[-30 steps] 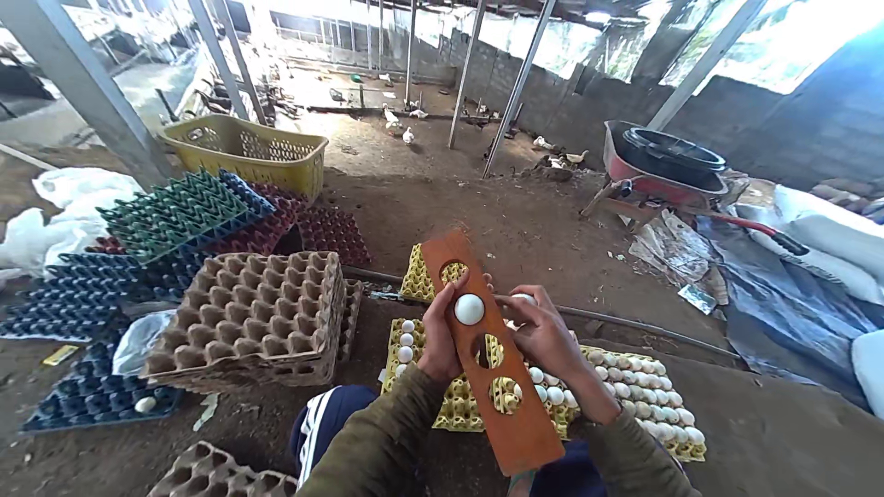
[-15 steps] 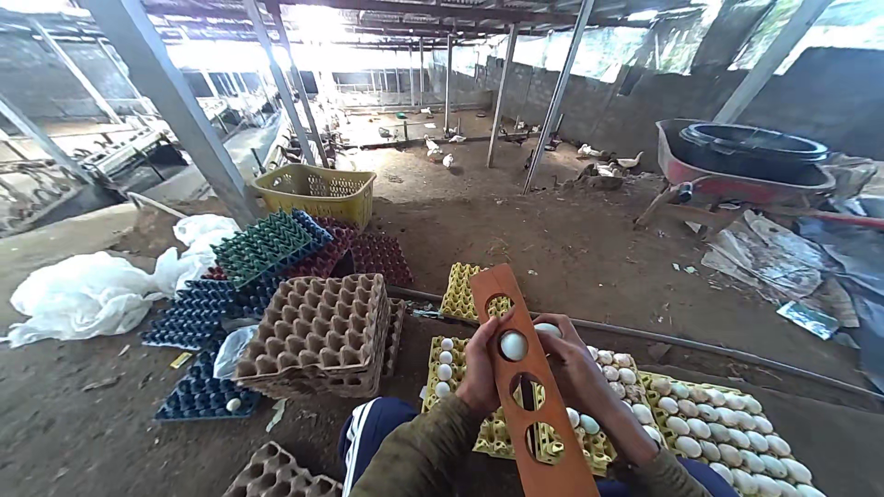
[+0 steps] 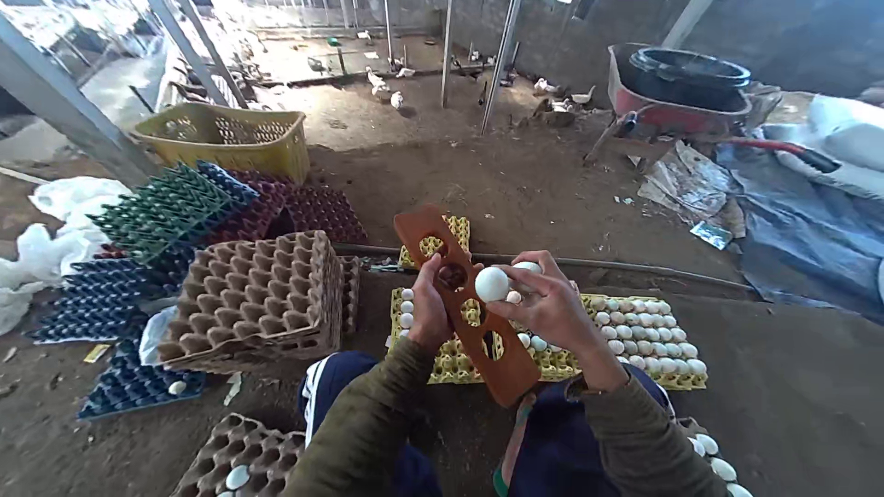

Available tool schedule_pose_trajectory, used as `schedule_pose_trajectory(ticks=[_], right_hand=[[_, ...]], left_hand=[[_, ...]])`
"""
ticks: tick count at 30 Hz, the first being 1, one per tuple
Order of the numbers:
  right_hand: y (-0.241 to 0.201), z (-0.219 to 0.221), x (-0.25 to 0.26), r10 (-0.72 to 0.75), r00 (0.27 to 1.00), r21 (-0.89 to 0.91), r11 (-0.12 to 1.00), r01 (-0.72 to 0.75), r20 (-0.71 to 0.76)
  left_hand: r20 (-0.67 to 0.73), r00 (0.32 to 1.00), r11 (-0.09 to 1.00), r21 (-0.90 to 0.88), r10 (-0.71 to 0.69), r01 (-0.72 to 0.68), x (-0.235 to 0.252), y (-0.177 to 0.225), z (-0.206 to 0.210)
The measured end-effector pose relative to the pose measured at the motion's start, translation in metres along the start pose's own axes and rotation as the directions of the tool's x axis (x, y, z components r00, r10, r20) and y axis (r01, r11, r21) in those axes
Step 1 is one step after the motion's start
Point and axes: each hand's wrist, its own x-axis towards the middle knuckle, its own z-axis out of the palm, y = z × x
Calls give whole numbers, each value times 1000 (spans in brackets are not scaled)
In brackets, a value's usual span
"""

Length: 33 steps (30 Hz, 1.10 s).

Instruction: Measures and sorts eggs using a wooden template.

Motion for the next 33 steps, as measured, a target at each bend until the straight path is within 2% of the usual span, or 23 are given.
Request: schedule_pose_trajectory(ticks=[6,11,16,20,28,33], right_hand=[[4,14,-5,-90,994,-232,967,102,62],[3,15,-6,-98,989,-375,917,134,113],[-2,14,-8,-86,991,-352,929,118,106],[-9,14,-9,-72,995,-293,952,91,74],[-16,11,-7,109,970,-378,926,-19,219],[-19,14,-6,133,956,-415,910,-13,262]], left_hand=[[-41,999,997,-70,-33,30,3,-4,0],[-39,998,991,-120,-55,50,2,0,0],[-75,996,996,-88,-39,32,-2,2,1],[-39,997,997,24,67,-66,-1,-3,-2],[-21,972,960,165,234,-227,-1,-15,-10],[20,951,926,224,307,-304,-3,-18,-11]])
